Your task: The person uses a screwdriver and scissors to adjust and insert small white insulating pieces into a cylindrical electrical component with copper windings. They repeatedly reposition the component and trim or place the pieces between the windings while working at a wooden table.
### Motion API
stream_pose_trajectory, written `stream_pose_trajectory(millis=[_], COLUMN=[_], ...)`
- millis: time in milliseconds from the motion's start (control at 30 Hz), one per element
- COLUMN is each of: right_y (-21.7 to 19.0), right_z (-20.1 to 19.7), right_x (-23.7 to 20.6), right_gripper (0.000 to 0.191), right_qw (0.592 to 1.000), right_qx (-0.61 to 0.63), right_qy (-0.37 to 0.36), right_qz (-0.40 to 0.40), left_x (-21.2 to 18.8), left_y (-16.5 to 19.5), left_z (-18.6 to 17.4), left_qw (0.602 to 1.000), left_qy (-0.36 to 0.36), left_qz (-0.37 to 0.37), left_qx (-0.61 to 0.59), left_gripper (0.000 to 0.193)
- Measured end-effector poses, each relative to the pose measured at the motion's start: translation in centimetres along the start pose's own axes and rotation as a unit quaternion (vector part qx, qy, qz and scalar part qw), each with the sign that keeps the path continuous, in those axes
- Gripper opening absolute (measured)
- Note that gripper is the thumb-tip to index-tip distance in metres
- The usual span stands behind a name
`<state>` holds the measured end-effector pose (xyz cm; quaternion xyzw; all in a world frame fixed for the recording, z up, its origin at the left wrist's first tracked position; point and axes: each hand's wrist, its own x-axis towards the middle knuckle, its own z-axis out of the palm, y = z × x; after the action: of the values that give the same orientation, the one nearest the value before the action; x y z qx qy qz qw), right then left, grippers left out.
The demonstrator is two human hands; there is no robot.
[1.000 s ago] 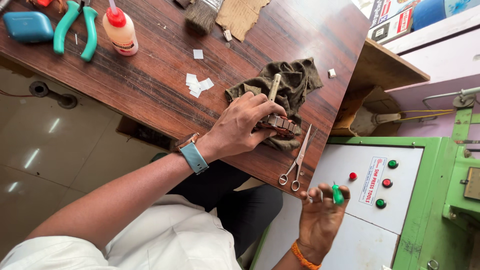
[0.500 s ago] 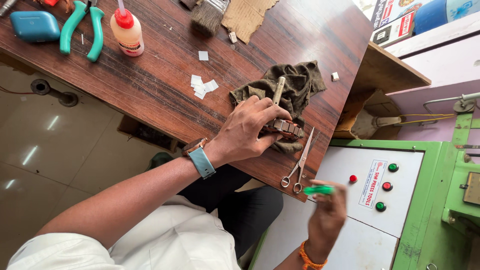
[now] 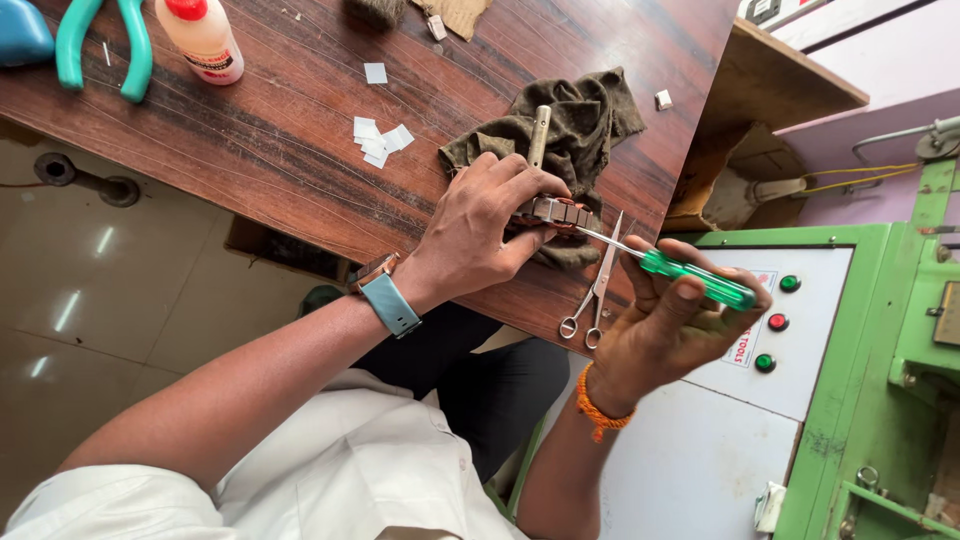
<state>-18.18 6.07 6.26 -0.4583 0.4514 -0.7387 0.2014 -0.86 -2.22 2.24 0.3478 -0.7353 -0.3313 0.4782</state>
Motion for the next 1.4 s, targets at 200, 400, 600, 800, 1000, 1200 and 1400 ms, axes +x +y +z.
stream_pose_trajectory(millis=[200,400,600,800,1000,1200,1400], right_y=[0.2,0.0,-0.6,-0.9,-0.1,-0.9,1.3], right_z=[1.7,1.1,0.9,1.7,2.2,-1.4,-6.5], right_x=[0.3,1.2,2.4,1.3,0.0,1.0,-2.6], right_gripper=[0.043,0.044,0.036,0.027,0.027,0.051,0.048], right_qw=[0.999,0.993,0.976,0.981,0.984,0.984,0.993], right_qx=[-0.015,-0.036,-0.088,-0.093,-0.123,-0.085,-0.048], right_qy=[-0.015,-0.102,-0.185,-0.144,-0.101,-0.145,0.006], right_qz=[0.029,0.038,0.072,0.091,0.083,0.061,0.111], left_x=[0.1,0.5,1.1,1.1,1.5,1.6,0.4], left_y=[0.4,0.2,-0.6,-0.3,-0.2,0.2,-0.9], left_z=[-0.1,-0.6,-0.9,0.0,0.9,0.8,0.6], left_qw=[1.0,1.0,0.994,0.995,0.988,0.991,0.996], left_qy=[0.01,-0.025,-0.102,-0.081,-0.087,-0.076,-0.025], left_qz=[-0.002,0.017,0.043,0.021,0.064,0.053,0.044], left_qx=[0.0,0.006,0.022,0.049,0.107,0.092,0.067], left_gripper=[0.038,0.042,0.044,0.038,0.039,0.036,0.041])
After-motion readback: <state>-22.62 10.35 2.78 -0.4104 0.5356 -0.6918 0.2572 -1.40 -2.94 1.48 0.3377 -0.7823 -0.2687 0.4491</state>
